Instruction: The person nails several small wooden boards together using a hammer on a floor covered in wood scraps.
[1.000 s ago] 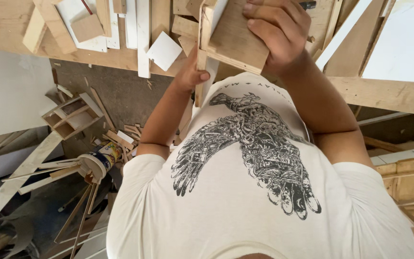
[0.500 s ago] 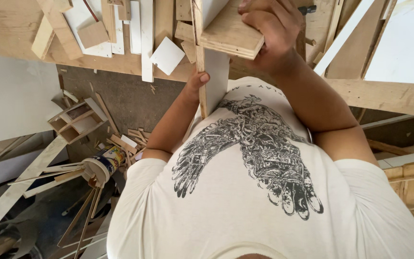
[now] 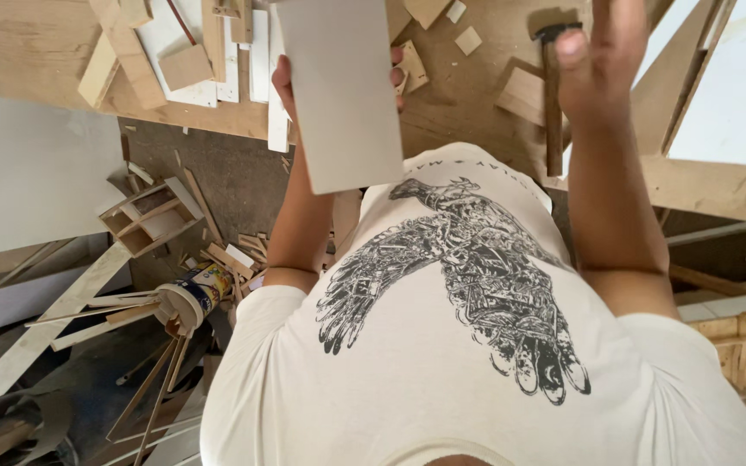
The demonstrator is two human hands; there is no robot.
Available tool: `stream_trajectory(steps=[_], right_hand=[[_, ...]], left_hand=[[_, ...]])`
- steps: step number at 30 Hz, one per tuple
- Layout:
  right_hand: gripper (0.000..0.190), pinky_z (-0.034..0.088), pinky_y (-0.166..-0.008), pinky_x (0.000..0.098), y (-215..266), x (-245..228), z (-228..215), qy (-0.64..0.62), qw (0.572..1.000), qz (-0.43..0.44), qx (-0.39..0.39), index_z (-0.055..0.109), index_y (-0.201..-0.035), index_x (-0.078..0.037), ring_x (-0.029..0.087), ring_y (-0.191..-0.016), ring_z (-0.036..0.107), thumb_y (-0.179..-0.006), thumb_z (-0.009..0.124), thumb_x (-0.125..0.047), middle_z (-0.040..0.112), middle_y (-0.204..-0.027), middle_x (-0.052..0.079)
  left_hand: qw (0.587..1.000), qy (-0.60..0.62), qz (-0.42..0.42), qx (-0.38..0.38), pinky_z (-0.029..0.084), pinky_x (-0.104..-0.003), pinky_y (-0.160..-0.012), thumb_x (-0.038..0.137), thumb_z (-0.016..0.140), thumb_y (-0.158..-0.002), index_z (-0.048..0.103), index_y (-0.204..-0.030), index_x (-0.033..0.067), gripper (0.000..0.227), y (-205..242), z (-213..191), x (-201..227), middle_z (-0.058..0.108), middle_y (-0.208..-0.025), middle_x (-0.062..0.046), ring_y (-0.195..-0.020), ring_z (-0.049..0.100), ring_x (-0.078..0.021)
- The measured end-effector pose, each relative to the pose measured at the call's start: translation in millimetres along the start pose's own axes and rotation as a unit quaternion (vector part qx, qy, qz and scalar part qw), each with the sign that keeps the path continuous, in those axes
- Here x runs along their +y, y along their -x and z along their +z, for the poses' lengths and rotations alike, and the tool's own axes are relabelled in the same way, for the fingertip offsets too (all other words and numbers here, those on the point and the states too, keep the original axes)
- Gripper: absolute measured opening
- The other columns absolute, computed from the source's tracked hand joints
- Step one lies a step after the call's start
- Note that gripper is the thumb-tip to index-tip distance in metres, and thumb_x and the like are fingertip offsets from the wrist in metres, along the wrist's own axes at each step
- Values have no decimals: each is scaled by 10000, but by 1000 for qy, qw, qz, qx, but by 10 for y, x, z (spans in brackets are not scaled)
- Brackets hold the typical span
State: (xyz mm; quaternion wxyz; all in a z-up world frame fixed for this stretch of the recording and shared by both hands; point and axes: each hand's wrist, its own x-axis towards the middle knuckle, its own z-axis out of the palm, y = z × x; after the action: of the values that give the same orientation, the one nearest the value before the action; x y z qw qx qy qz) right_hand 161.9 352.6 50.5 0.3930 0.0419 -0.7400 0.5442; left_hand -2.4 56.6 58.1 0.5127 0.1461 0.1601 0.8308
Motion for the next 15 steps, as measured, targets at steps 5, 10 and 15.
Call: stream_trajectory(steps=[5,10,15], right_hand=[[219,473,-752,328,639,-17,-123,1,881,471,43,632,-1269,-94,178,-959,557,-1122,517,-209,638,-1208,75],[303,527,-913,328,1211,-8,-207,115,816,561,-81,620,-1351,-105,195,-1086,668,-1084,615,-246,702,-1249,74],[468,537,-892,357,1393,111,-214,83,795,584,-141,552,-1399,-83,210,-1181,638,-995,674,-285,666,-1324,83]], left_hand=[[997,19,28,76,516,-459,-887,821,419,-889,519,-1482,122,923,112,-21,148,523,-1334,-258,-1108,571,-312],[996,27,22,79,515,-461,-885,809,433,-864,531,-1464,102,933,149,-76,145,560,-1277,-219,-1082,589,-291],[990,-67,28,117,543,-495,-896,789,464,-896,516,-1487,98,911,163,-47,174,584,-1345,-249,-1112,616,-322]])
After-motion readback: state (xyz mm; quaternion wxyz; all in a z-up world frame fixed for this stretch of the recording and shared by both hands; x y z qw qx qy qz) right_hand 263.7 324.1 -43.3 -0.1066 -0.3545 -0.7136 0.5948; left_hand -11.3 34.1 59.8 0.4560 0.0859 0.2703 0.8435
